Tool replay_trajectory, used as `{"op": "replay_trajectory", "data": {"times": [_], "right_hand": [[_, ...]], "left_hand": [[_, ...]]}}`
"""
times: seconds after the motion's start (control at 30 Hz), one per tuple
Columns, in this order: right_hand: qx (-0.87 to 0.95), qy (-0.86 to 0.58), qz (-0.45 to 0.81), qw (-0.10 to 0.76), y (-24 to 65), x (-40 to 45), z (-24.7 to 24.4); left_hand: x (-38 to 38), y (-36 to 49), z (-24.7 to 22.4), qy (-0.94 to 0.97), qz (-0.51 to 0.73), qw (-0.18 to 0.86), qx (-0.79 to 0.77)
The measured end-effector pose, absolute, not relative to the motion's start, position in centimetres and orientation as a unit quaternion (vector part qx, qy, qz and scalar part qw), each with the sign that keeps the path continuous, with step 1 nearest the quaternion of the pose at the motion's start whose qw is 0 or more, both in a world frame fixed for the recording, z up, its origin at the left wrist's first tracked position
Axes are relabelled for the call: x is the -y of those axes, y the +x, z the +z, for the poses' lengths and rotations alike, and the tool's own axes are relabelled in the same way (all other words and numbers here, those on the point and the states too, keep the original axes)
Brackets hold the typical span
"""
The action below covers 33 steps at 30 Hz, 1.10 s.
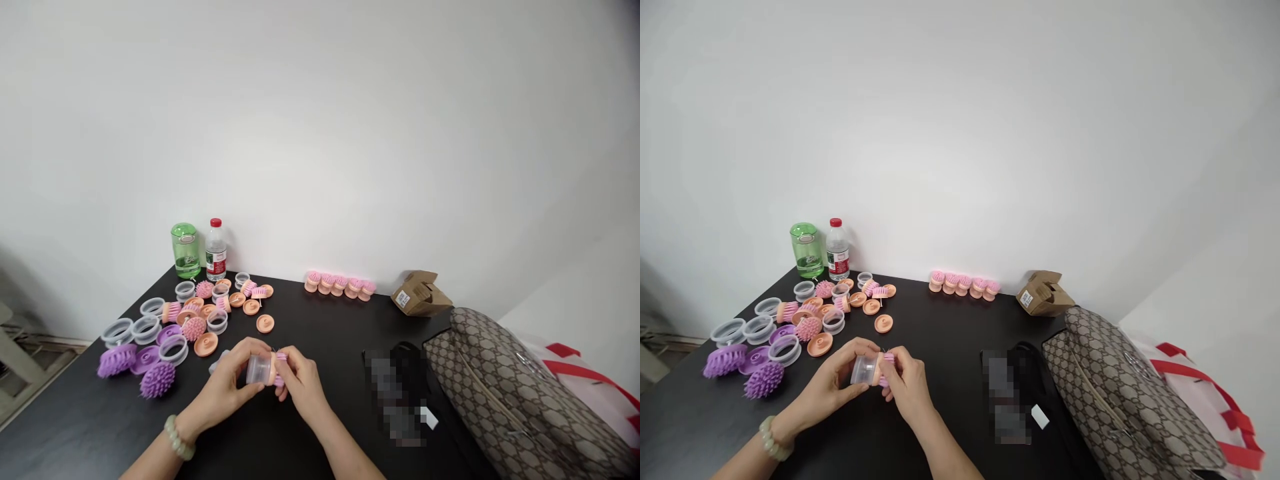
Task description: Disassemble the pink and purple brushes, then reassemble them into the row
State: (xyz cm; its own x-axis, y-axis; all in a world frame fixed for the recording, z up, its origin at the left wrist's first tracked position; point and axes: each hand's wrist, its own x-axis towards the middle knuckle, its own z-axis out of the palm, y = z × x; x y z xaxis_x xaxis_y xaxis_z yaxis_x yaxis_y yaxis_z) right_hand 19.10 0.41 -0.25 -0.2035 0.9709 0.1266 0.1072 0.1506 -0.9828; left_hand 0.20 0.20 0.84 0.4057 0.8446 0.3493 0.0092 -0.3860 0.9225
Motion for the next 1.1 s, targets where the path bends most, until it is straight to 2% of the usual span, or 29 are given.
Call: {"op": "replay_trajectory", "data": {"times": [0.07,0.27,0.43,0.67,0.87,1.1], "right_hand": [[0.591,-0.436,0.499,0.46,18.9,-0.6,-0.3],[0.556,-0.4,0.527,0.504,18.7,-0.7,-0.3],[0.558,-0.384,0.517,0.523,19.0,-0.4,-0.4],[0.566,-0.407,0.504,0.51,19.3,-0.5,-0.6],[0.566,-0.405,0.498,0.517,19.1,-0.4,-0.6],[0.563,-0.409,0.491,0.525,19.3,-0.5,-0.7]], "left_hand": [[-0.3,0.2,0.8,0.686,0.463,0.473,-0.303],[0.0,0.7,0.9,0.543,0.52,0.595,-0.284],[0.2,1.0,1.0,0.555,0.502,0.585,-0.314],[0.2,0.5,1.4,0.573,0.517,0.591,-0.236],[0.2,0.5,1.3,0.544,0.514,0.579,-0.324],[0.2,0.4,1.9,0.558,0.545,0.567,-0.267]]}}
